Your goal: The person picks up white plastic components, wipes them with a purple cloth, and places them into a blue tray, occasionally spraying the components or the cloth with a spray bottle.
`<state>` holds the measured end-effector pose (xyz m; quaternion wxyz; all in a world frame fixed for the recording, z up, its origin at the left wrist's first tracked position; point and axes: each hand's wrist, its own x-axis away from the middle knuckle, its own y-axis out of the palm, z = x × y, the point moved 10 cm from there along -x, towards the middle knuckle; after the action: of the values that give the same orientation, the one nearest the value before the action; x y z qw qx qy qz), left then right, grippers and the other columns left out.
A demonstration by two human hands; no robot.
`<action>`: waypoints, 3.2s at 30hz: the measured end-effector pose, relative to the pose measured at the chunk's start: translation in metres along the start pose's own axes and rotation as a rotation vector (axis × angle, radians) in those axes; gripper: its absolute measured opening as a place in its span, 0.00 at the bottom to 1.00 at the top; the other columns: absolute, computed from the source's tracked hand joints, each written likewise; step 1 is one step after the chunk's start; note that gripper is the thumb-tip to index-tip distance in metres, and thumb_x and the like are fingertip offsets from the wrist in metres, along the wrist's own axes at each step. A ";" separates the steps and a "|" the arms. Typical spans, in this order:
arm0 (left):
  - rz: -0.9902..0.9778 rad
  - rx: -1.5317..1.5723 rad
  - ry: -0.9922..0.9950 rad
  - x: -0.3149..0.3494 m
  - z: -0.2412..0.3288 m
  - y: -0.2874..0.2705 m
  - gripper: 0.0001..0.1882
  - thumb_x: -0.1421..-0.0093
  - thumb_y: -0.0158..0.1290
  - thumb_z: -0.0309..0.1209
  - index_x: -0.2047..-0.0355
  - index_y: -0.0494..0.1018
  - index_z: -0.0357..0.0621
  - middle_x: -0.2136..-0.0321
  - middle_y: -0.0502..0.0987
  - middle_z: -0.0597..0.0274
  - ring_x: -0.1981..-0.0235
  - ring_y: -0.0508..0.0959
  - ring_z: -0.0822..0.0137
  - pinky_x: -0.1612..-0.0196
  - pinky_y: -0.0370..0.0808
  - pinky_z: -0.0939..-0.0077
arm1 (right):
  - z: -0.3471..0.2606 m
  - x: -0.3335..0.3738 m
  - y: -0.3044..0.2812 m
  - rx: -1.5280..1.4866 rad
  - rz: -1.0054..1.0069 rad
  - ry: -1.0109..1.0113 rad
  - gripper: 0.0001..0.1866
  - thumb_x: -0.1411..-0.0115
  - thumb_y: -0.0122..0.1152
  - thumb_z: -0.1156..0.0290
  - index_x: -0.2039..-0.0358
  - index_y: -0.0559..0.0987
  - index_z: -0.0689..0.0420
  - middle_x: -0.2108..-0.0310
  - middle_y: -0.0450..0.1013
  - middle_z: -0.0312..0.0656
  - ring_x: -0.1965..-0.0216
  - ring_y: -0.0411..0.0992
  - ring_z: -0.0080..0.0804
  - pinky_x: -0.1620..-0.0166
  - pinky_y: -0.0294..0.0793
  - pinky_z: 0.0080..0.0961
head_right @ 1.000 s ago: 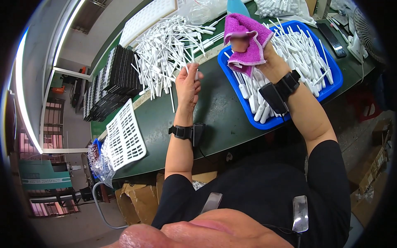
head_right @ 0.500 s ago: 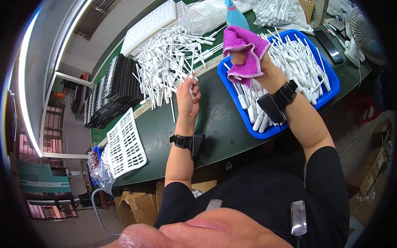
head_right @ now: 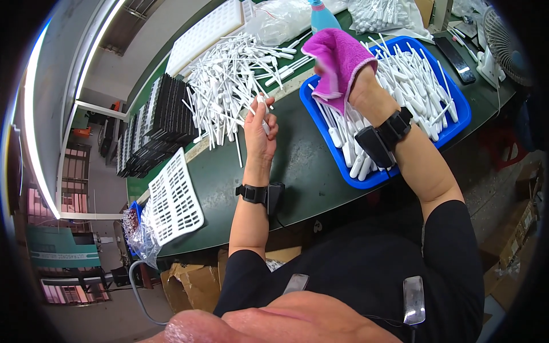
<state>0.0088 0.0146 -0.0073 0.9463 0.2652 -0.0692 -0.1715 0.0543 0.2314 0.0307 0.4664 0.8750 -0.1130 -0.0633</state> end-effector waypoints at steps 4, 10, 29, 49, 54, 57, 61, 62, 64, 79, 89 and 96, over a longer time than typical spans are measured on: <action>-0.020 -0.057 -0.018 0.010 0.002 0.012 0.14 0.39 0.49 0.33 0.55 0.68 0.41 0.68 0.74 0.62 0.87 0.61 0.82 0.88 0.53 0.90 | 0.000 0.009 0.007 -0.257 0.191 -0.019 0.20 0.36 0.40 0.56 0.54 0.71 0.58 0.65 0.74 0.42 0.68 0.72 0.36 0.63 0.74 0.30; -0.091 -0.259 0.058 0.027 -0.006 0.053 0.13 0.38 0.48 0.32 0.56 0.68 0.39 0.75 0.74 0.64 0.89 0.60 0.83 0.88 0.52 0.90 | 0.043 0.026 0.033 0.055 0.080 0.193 0.18 0.36 0.41 0.55 0.62 0.72 0.56 0.76 0.70 0.36 0.77 0.69 0.27 0.72 0.70 0.24; -0.168 -0.037 -0.197 0.042 -0.053 0.073 0.10 0.36 0.44 0.35 0.64 0.70 0.40 0.82 0.68 0.68 0.90 0.57 0.84 0.87 0.49 0.87 | 0.025 0.019 0.044 0.774 -0.133 -0.225 0.19 0.36 0.45 0.61 0.48 0.67 0.57 0.53 0.67 0.38 0.54 0.68 0.26 0.53 0.68 0.23; 0.187 -0.190 0.427 0.036 0.067 0.024 0.15 0.35 0.44 0.37 0.66 0.71 0.36 0.81 0.73 0.66 0.90 0.54 0.84 0.87 0.49 0.87 | 0.041 0.036 0.071 0.514 -0.372 0.081 0.16 0.43 0.56 0.66 0.55 0.72 0.57 0.60 0.72 0.39 0.62 0.72 0.27 0.61 0.74 0.25; 0.007 -0.884 1.082 0.090 0.056 0.122 0.16 0.35 0.40 0.38 0.70 0.70 0.38 0.76 0.77 0.60 0.87 0.60 0.82 0.85 0.53 0.88 | 0.027 0.009 0.017 0.087 -0.167 0.159 0.13 0.44 0.57 0.63 0.60 0.75 0.54 0.63 0.73 0.39 0.63 0.73 0.26 0.69 0.77 0.31; 0.097 -0.635 0.946 0.071 0.074 0.136 0.14 0.35 0.41 0.36 0.71 0.69 0.38 0.78 0.75 0.60 0.86 0.62 0.81 0.84 0.55 0.90 | 0.042 0.000 -0.033 -0.022 -0.040 0.462 0.11 0.45 0.57 0.61 0.67 0.76 0.53 0.70 0.74 0.37 0.67 0.74 0.24 0.76 0.75 0.31; -0.133 -0.639 0.472 0.013 0.078 0.236 0.11 0.37 0.41 0.29 0.66 0.71 0.35 0.77 0.75 0.60 0.87 0.58 0.84 0.87 0.53 0.90 | 0.033 0.025 -0.020 0.147 -0.134 0.587 0.11 0.46 0.58 0.58 0.72 0.76 0.52 0.73 0.75 0.38 0.73 0.73 0.23 0.78 0.73 0.27; -0.445 -0.900 0.553 0.007 0.061 0.280 0.12 0.37 0.41 0.31 0.65 0.71 0.35 0.76 0.75 0.61 0.87 0.57 0.84 0.87 0.52 0.90 | 0.035 0.049 -0.002 0.268 -0.335 0.657 0.12 0.46 0.59 0.58 0.71 0.76 0.53 0.74 0.74 0.37 0.75 0.72 0.22 0.78 0.72 0.24; -0.795 -0.961 0.183 -0.020 -0.007 0.318 0.14 0.36 0.41 0.34 0.64 0.72 0.35 0.75 0.76 0.64 0.87 0.58 0.84 0.87 0.51 0.89 | 0.046 0.070 0.007 0.387 -0.531 0.718 0.13 0.46 0.59 0.57 0.71 0.77 0.53 0.75 0.74 0.36 0.77 0.71 0.21 0.78 0.71 0.22; -0.366 -0.349 -0.230 -0.064 0.010 0.172 0.22 0.36 0.40 0.44 0.51 0.64 0.37 0.68 0.70 0.63 0.78 0.64 0.79 0.80 0.59 0.87 | 0.083 0.049 0.031 0.849 -1.025 0.271 0.10 0.44 0.58 0.63 0.73 0.78 0.56 0.76 0.73 0.34 0.75 0.72 0.21 0.75 0.71 0.19; -0.188 0.311 -0.175 0.008 -0.002 0.029 0.19 0.36 0.41 0.32 0.46 0.59 0.37 0.67 0.69 0.68 0.74 0.64 0.75 0.69 0.64 0.79 | 0.035 0.024 0.025 0.353 -0.031 0.292 0.14 0.45 0.57 0.53 0.71 0.77 0.50 0.82 0.70 0.29 0.88 0.59 0.12 0.85 0.61 0.13; -0.201 0.233 -0.106 0.021 -0.008 0.012 0.18 0.37 0.43 0.31 0.48 0.62 0.38 0.67 0.69 0.68 0.73 0.64 0.77 0.68 0.64 0.80 | 0.062 0.027 0.021 0.387 -0.015 0.335 0.16 0.44 0.56 0.52 0.66 0.77 0.50 0.83 0.68 0.27 0.88 0.58 0.11 0.86 0.57 0.12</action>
<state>0.0333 0.0208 -0.0071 0.8822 0.3696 -0.1114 -0.2697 0.0640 0.1633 0.0133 0.3019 0.9471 -0.0376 0.1019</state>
